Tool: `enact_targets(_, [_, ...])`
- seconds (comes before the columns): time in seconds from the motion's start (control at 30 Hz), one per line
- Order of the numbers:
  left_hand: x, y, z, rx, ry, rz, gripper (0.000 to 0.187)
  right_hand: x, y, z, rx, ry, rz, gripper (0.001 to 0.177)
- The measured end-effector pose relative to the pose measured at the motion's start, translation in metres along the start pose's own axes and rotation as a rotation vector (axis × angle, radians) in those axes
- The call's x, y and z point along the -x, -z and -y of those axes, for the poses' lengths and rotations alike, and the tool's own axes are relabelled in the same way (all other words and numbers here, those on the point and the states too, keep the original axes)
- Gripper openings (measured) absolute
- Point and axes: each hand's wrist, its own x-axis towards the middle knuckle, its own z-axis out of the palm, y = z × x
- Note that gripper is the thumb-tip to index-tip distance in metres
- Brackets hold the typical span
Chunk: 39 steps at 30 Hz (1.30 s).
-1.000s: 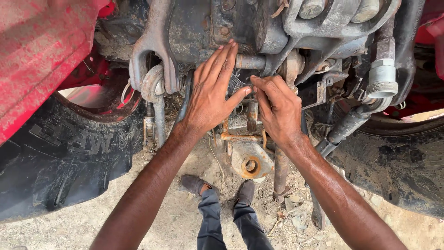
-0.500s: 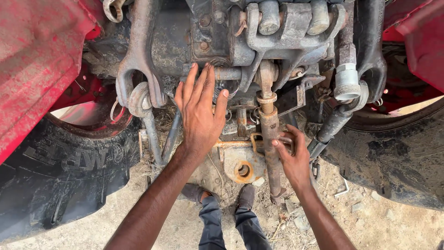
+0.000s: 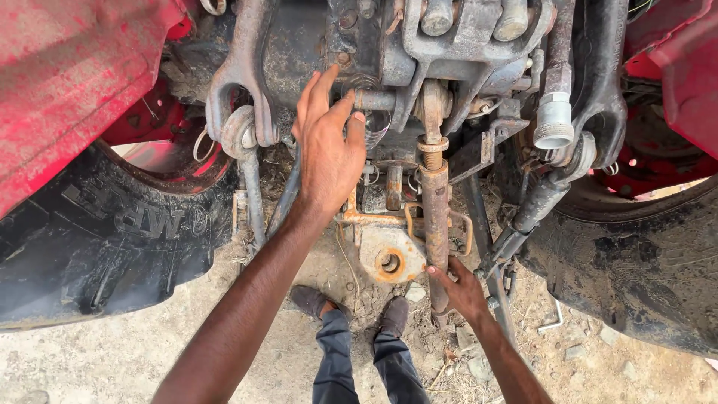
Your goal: The person removes a metal rod from the tractor's rear hitch, pours liquid from a plastic bottle into the assembly, and uses a metal bar to pump a hydraulic jack. After removing the jack, they detach a metal component and place it on the ground.
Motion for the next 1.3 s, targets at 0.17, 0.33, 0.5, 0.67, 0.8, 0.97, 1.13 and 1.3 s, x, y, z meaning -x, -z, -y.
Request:
enact_targets(0.17, [-0.004,0.007,0.011,0.038,-0.045,0.034,0.035,0.0,-0.002,-0.014,0.082,0.083,-0.067,0.079])
enact_targets(0.33, [-0.008,0.025,0.017,0.013,-0.081,0.145,0.042,0.052,-0.013,0.04,-0.025,0.251,-0.446,0.048])
enact_targets(0.5, [0.001,0.014,0.036,0.142,-0.088,0.162,0.089,0.07,-0.04,0.117,-0.409,0.232,-0.386,0.018])
enact_targets(0.67, [-0.003,0.006,0.055,0.152,-0.091,0.223,0.101,0.052,-0.045,0.186,-0.479,0.497,-0.303,0.014])
enact_targets(0.8, [-0.024,-0.001,0.059,0.271,-0.15,0.27,0.12,0.045,-0.024,0.239,-0.555,0.697,-0.295,0.013])
enact_targets(0.97, [-0.044,-0.007,0.057,0.257,-0.174,0.356,0.125,0.045,0.021,0.301,-0.292,0.89,-0.45,0.016])
enact_targets(1.13, [-0.04,-0.009,0.061,0.278,-0.206,0.303,0.117,0.043,0.034,0.324,-0.015,0.987,-0.495,0.027])
enact_targets(1.3, [-0.035,-0.018,0.068,0.321,-0.199,0.259,0.103,0.038,0.032,0.325,0.019,0.993,-0.489,0.028])
